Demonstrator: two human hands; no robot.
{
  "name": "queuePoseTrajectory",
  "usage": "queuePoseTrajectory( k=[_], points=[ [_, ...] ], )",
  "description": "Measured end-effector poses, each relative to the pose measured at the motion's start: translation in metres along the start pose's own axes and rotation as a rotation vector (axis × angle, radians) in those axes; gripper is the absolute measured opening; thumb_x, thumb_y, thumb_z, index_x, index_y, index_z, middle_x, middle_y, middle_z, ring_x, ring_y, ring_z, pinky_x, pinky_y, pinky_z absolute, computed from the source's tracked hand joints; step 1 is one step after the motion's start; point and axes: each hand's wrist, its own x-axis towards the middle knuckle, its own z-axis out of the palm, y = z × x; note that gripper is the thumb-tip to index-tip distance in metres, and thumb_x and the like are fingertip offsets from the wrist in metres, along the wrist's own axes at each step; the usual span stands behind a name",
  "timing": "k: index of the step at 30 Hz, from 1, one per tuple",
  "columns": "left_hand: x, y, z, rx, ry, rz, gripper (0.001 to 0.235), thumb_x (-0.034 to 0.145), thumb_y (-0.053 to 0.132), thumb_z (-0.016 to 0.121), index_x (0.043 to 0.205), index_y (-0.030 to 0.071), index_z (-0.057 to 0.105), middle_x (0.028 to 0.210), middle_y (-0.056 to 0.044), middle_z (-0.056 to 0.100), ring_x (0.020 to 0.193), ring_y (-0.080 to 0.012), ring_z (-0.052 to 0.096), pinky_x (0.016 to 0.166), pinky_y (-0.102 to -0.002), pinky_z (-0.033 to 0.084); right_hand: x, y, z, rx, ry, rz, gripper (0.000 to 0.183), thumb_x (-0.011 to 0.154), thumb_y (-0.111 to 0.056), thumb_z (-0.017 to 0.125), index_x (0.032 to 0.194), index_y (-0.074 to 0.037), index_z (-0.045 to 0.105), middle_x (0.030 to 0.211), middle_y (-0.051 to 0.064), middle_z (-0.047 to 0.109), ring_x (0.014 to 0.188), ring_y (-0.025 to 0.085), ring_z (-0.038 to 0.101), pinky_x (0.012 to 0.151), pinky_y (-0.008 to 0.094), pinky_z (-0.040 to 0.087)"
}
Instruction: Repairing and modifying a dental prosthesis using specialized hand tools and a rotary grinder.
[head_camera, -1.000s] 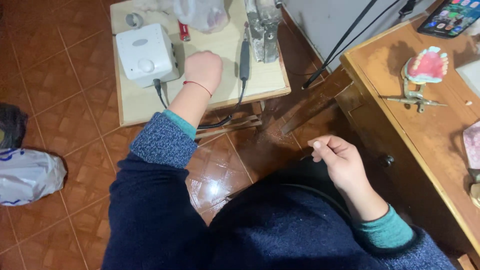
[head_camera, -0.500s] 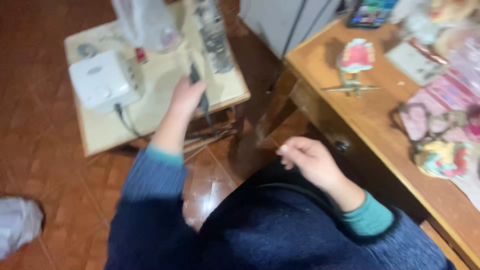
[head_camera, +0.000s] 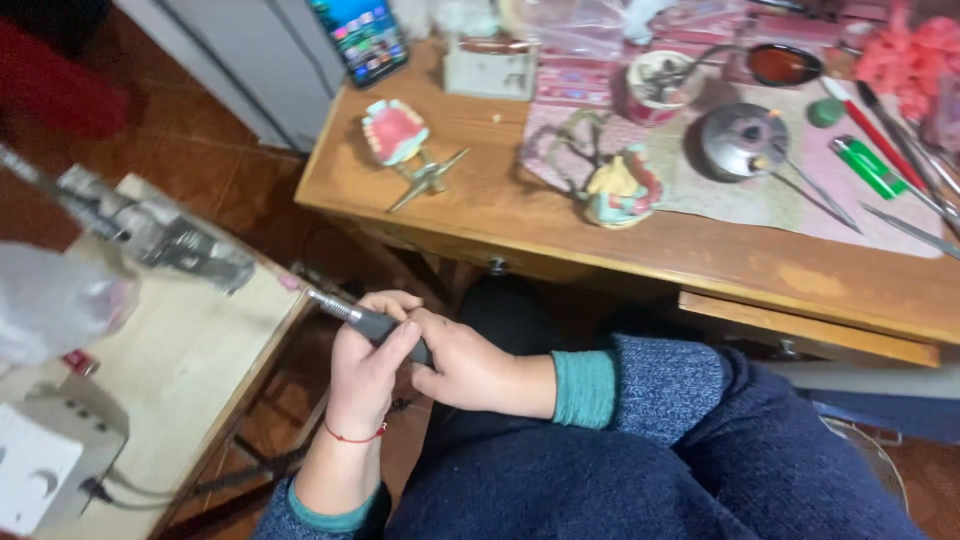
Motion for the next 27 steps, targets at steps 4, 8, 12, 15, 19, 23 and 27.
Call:
queuePoseTrajectory(
  k=[4, 8, 12, 15, 19, 23, 27],
  points=[
    [0.017, 0.003, 0.019, -0.780, -0.227, -0.318, 0.010, 0.092, 0.010, 0.065, 0.084, 0.003, 0.063, 0.106, -0.013, 0.074, 0.111, -0.0287, 0.062, 0.101, -0.042, 0.048, -0.003, 0.017, -0.014, -0.007, 0.088, -0.035, 0.043, 0.084, -0.018, 0.075, 0.120, -0.005, 0.056, 0.100, 0.015, 0.071, 0.090, 0.028, 0.073, 0.080, 0.036, 0.059],
    [0.028, 0.015, 0.019, -0.565, -0.431, -0.015, 0.018, 0.092, 0.015, 0.064, 0.077, 0.005, 0.069, 0.106, -0.014, 0.080, 0.131, -0.0353, 0.065, 0.121, -0.052, 0.034, -0.001, 0.034, -0.030, 0.106, -0.128, -0.248, 0.050, 0.092, -0.025, 0.082, 0.135, -0.010, 0.062, 0.121, 0.011, 0.072, 0.114, 0.023, 0.070, 0.100, 0.034, 0.058],
    [0.043, 0.031, 0.018, -0.647, -0.621, 0.272, 0.019, 0.092, 0.015, 0.067, 0.075, 0.010, 0.059, 0.106, -0.011, 0.080, 0.138, -0.0357, 0.063, 0.133, -0.053, 0.016, -0.004, 0.061, -0.019, 0.422, -0.340, -0.335, 0.070, 0.077, -0.026, 0.089, 0.136, -0.007, 0.054, 0.126, 0.008, 0.059, 0.130, 0.020, 0.052, 0.114, 0.035, 0.036],
    [0.062, 0.048, 0.016, -0.614, -1.005, 0.318, 0.017, 0.086, 0.016, 0.069, 0.073, 0.007, 0.064, 0.104, -0.013, 0.079, 0.131, -0.0408, 0.062, 0.123, -0.056, 0.005, -0.005, 0.073, -0.022, 0.232, -0.173, -0.463, 0.063, 0.075, -0.022, 0.092, 0.126, -0.002, 0.062, 0.119, 0.011, 0.066, 0.132, 0.027, 0.053, 0.123, 0.041, 0.026],
    [0.096, 0.070, 0.011, -0.564, -0.693, 0.216, 0.026, 0.091, 0.029, 0.073, 0.087, 0.004, 0.072, 0.092, -0.008, 0.078, 0.095, -0.0264, 0.077, 0.114, -0.051, 0.046, -0.007, 0.064, -0.051, 0.384, -0.198, -0.314, 0.058, 0.080, -0.025, 0.090, 0.114, 0.004, 0.053, 0.108, 0.011, 0.054, 0.106, 0.024, 0.044, 0.097, 0.037, 0.038],
    [0.141, 0.129, 0.023, -0.298, -0.546, 0.291, 0.030, 0.104, 0.028, 0.058, 0.091, 0.005, 0.073, 0.091, -0.006, 0.075, 0.084, -0.0175, 0.074, 0.079, -0.032, 0.059, -0.013, 0.058, -0.074, 0.428, -0.373, -0.168, 0.028, 0.096, -0.028, 0.079, 0.098, -0.009, 0.059, 0.089, 0.004, 0.062, 0.088, 0.017, 0.059, 0.087, 0.036, 0.051],
    [0.228, 0.137, 0.091, 0.022, -0.406, 0.543, 0.026, 0.103, 0.024, 0.068, 0.092, 0.003, 0.076, 0.082, -0.011, 0.070, 0.072, -0.0235, 0.066, 0.068, -0.036, 0.049, -0.022, 0.042, -0.093, 0.827, -0.273, -0.305, 0.027, 0.098, -0.025, 0.079, 0.103, -0.007, 0.060, 0.112, 0.010, 0.064, 0.108, 0.022, 0.062, 0.105, 0.040, 0.050]
  ],
)
